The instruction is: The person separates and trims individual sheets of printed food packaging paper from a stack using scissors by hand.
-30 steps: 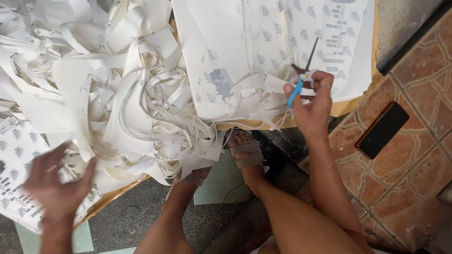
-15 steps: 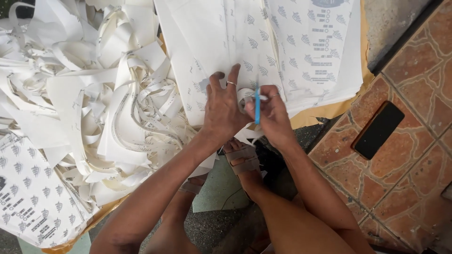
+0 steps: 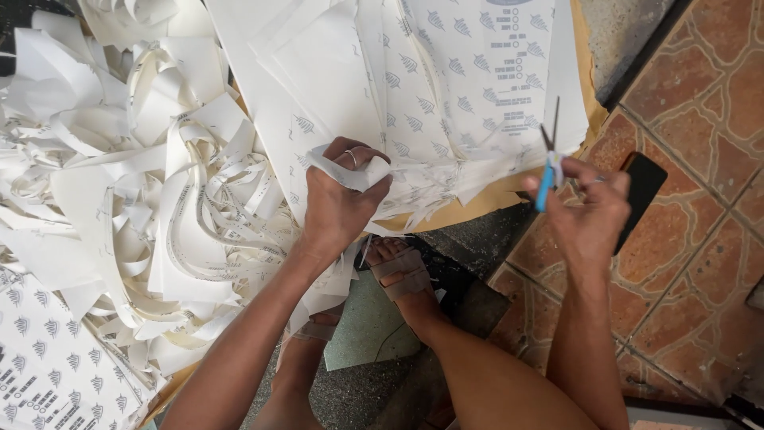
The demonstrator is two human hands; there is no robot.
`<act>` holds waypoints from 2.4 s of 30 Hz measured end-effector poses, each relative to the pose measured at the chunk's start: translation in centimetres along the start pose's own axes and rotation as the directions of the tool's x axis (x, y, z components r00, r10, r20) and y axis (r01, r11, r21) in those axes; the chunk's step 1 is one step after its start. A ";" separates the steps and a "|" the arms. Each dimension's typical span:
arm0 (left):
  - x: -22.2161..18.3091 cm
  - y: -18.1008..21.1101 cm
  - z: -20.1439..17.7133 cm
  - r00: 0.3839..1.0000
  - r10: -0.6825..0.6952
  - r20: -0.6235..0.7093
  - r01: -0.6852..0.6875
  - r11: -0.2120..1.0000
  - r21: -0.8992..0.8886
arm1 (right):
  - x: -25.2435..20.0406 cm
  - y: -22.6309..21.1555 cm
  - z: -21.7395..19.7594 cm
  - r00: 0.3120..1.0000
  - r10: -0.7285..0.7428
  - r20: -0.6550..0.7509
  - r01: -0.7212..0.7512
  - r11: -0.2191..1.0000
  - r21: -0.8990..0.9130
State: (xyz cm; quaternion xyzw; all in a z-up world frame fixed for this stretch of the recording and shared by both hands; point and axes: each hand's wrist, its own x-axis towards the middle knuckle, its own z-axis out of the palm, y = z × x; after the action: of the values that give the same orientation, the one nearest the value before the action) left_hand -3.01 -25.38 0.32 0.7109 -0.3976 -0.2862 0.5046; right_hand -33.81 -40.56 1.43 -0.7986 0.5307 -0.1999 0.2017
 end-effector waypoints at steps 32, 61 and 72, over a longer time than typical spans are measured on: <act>4.8 9.9 -1.6 0.950 0.255 0.182 -0.231 0.963 -0.141 | 7.6 -0.7 7.2 0.707 -0.701 -0.092 0.679 0.709 -0.189; 6.6 2.4 -3.2 0.817 -0.408 0.407 0.523 0.823 -0.223 | 10.8 -2.8 1.9 0.797 -0.562 -0.221 0.598 0.784 0.165; 5.3 5.0 -5.6 0.865 -0.291 0.409 0.373 0.918 -0.136 | 11.8 -0.2 3.4 0.796 -0.508 -0.330 0.592 0.768 0.244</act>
State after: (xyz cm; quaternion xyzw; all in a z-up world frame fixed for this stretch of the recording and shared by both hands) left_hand 2.92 -28.07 6.81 0.6424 -0.3265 -0.5417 0.4328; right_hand -27.62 -51.04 -0.09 -0.8421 0.2500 -0.4344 0.1992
